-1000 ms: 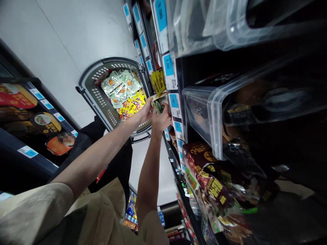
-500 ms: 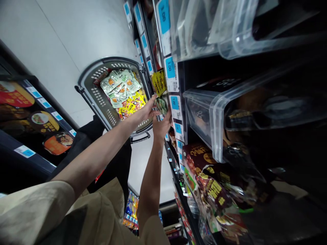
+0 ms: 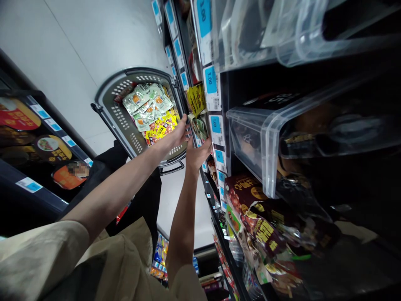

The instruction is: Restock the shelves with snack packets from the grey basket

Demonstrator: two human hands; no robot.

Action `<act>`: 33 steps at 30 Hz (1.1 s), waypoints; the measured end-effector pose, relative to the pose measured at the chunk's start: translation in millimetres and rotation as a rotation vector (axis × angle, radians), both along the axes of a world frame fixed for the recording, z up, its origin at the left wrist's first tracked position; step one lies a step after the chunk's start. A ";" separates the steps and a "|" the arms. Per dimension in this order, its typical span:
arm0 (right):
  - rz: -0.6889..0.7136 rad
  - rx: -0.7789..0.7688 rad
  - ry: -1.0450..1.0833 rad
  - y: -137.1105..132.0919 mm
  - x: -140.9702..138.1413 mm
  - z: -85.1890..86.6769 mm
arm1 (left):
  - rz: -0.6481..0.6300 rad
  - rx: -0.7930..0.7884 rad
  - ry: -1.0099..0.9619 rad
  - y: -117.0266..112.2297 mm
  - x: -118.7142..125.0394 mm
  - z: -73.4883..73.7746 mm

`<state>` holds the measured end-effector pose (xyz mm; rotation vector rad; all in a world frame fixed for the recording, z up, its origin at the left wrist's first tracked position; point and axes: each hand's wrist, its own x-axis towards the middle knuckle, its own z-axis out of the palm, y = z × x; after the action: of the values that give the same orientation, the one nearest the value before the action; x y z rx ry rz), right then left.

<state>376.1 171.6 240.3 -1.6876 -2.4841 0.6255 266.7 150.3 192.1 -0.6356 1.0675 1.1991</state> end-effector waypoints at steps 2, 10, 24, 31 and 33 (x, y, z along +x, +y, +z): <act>0.018 0.021 0.016 -4.5 1.2 1.8 | 0.017 -0.044 0.012 -2.2 1.4 0.3; 0.083 0.117 0.124 -51.6 4.4 19.2 | -0.485 -0.122 0.416 -70.8 -17.6 -18.6; -0.044 -0.652 0.180 -184.6 27.2 -22.7 | -1.434 -0.193 1.042 -242.1 -173.4 -59.9; -0.621 -1.151 0.101 -188.2 -7.5 -115.1 | -1.449 -0.232 1.072 -217.5 -186.1 -82.4; -0.632 -1.147 0.149 -179.2 -24.6 -140.8 | -1.451 -0.263 1.084 -213.6 -186.4 -91.3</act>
<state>351.5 -7.6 99.5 -2.3558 -1.2771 2.1539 80.2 -63.4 100.8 0.7289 2.0232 -0.0212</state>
